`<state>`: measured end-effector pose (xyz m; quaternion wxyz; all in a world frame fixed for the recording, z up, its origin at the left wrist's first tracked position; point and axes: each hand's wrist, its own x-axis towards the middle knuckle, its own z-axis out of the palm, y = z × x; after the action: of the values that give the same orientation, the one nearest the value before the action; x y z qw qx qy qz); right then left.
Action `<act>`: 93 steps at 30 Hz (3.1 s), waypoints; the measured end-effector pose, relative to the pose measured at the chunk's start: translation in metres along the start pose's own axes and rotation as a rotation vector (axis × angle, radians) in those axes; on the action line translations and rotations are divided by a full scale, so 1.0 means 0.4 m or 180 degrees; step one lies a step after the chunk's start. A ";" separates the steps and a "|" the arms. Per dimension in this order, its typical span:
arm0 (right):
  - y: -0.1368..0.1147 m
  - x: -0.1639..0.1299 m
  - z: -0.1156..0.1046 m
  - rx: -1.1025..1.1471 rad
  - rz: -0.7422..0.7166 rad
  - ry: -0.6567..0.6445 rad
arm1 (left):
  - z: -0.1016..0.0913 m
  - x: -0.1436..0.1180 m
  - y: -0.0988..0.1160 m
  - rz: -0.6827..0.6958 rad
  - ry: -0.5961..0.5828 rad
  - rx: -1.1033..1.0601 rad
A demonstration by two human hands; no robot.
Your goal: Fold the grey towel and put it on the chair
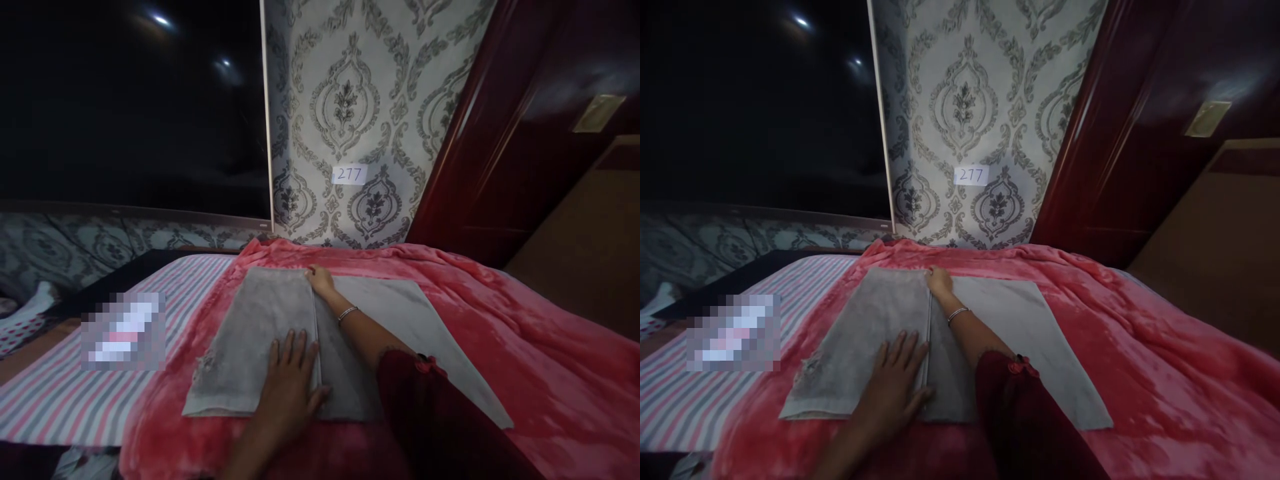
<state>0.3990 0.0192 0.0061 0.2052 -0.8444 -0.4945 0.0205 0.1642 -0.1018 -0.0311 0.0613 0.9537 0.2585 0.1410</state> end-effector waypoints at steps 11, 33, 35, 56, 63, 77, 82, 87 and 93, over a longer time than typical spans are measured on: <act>0.022 0.007 0.030 0.0145 0.0241 -0.0057 | -0.004 -0.022 0.016 0.0054 -0.0267 0.0170; -0.051 -0.123 -0.005 -0.0325 -0.1050 -0.0983 | -0.040 -0.090 0.019 0.0675 -0.0012 -0.1009; -0.062 -0.168 -0.013 -0.0316 -0.1312 -0.0981 | -0.106 -0.076 -0.008 0.0536 -0.0006 -0.1678; 0.020 -0.579 -0.085 -0.0192 -0.3153 -0.0677 | -0.031 0.373 -0.275 -0.0066 -0.0708 0.0447; 0.027 -0.646 -0.063 -0.0313 -0.2969 -0.0264 | -0.042 0.376 -0.267 -0.0126 -0.0726 0.0630; 0.613 -0.648 -0.257 0.1020 0.0796 0.1301 | -0.084 0.400 -0.208 -0.0224 -0.0812 0.0733; 0.661 -0.653 -0.256 0.1238 0.1207 0.0709 | -0.051 0.463 -0.036 0.0460 -0.0694 0.0535; 0.643 -0.639 -0.240 0.1476 0.0824 0.0654 | 0.044 0.501 0.074 0.0653 -0.0670 0.0447; 0.634 -0.637 -0.257 0.3063 0.0898 0.0478 | 0.084 0.485 0.074 0.0599 -0.0528 0.0256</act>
<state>0.5033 -0.3374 -0.0357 0.6013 -0.7118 -0.2940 0.2128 0.3489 -0.0297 -0.0113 0.0307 0.9838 0.1673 0.0563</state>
